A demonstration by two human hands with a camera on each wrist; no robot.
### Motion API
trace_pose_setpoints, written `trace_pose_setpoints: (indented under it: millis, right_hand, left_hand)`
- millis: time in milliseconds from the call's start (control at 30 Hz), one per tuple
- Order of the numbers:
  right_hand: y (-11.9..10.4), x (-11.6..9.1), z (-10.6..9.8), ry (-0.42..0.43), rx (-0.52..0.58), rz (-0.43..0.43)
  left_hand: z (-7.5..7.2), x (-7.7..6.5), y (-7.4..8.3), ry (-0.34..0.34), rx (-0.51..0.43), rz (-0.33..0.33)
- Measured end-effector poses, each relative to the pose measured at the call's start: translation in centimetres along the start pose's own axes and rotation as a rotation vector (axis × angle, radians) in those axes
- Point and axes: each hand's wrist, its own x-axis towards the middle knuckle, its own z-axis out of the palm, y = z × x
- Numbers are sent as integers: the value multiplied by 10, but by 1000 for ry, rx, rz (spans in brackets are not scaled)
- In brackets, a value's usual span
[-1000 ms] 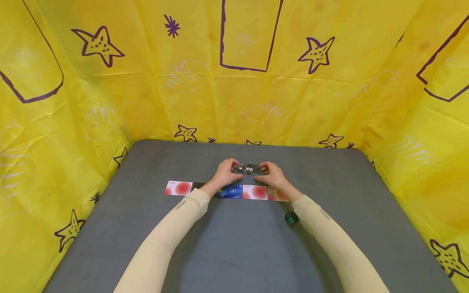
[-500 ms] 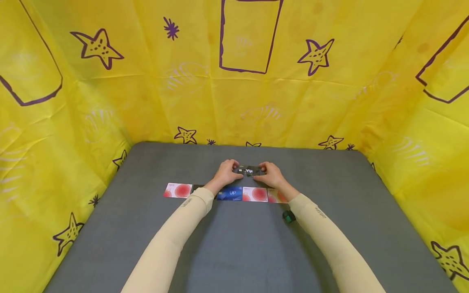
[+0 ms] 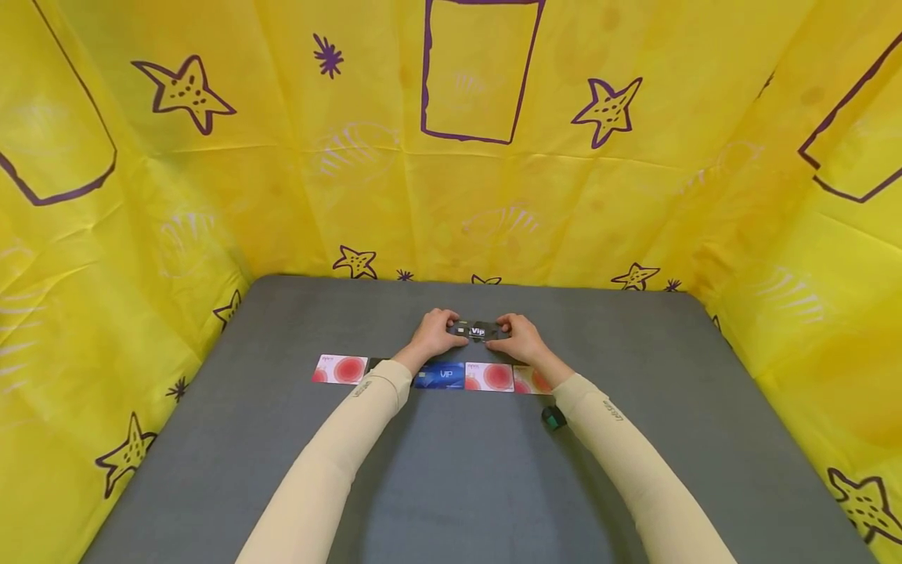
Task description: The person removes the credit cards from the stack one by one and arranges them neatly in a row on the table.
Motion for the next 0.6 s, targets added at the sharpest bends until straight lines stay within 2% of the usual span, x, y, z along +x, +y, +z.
trace_pose_setpoints:
  millis: [267, 600]
  right_hand:
    - [-1, 1, 0, -11, 19, 33]
    - [-1, 3, 0, -6, 18, 6]
  left_hand:
    - [-1, -4, 3, -14, -20, -26]
    - [0, -4, 3, 11, -35, -17]
